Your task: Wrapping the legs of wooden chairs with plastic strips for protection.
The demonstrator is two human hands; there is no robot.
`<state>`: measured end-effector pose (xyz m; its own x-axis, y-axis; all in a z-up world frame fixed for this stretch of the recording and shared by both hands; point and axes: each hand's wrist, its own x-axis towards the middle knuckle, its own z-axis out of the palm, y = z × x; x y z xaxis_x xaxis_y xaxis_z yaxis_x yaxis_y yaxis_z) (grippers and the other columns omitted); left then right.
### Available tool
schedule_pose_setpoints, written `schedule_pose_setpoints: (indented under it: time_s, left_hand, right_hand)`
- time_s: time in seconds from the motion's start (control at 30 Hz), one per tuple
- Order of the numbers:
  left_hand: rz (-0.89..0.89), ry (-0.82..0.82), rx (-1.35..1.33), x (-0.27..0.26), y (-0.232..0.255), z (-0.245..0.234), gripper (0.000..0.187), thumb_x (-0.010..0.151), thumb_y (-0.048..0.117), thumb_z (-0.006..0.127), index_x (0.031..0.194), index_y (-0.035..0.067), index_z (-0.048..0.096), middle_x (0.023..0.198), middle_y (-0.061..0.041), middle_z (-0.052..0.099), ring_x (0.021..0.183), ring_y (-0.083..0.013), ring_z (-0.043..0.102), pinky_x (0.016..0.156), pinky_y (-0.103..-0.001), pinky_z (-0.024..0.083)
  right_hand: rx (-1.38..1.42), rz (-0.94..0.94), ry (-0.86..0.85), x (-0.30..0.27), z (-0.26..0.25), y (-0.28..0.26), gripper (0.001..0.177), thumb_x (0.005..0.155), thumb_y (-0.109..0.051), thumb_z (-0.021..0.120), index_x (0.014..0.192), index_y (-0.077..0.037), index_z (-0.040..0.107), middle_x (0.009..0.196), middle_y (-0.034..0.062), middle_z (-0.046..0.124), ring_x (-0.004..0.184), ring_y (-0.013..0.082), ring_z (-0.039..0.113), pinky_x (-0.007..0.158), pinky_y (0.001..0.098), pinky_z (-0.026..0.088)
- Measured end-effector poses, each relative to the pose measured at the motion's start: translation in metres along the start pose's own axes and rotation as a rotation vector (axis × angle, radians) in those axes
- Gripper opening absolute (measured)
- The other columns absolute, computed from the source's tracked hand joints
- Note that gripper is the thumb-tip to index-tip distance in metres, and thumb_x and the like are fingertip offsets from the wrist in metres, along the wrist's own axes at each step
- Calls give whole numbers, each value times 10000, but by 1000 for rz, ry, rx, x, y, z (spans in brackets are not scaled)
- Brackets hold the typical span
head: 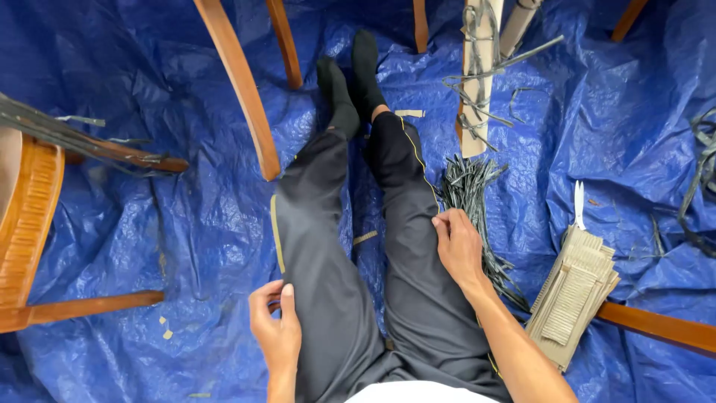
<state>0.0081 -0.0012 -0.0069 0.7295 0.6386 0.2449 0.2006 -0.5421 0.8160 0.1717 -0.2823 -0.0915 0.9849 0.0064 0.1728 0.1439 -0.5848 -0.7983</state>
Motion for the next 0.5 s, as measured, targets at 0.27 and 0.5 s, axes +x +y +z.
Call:
schedule_pose_setpoints:
  time_s: [0.27,0.5]
  left_hand:
    - [-28,47,-104,76,-56,86,160,1037,159,647,988,6,655,888,-19,641,786,-109,547,719,-266,473]
    - [40,-143,-40,70,-79,155,141,989,134,668,953,-1,651,855,-81,665,773,-170,611,753,-318,506]
  right_hand:
    - [118,-123,171,68,48,1,54,997,-74,632,1004,-22,621,927,183,650,861,392,657,750,451,521]
    - [200,0,-76,50,34,2,163,970,-118,645,1095,-14,638,978,160,676,834,305,691,736,388,547]
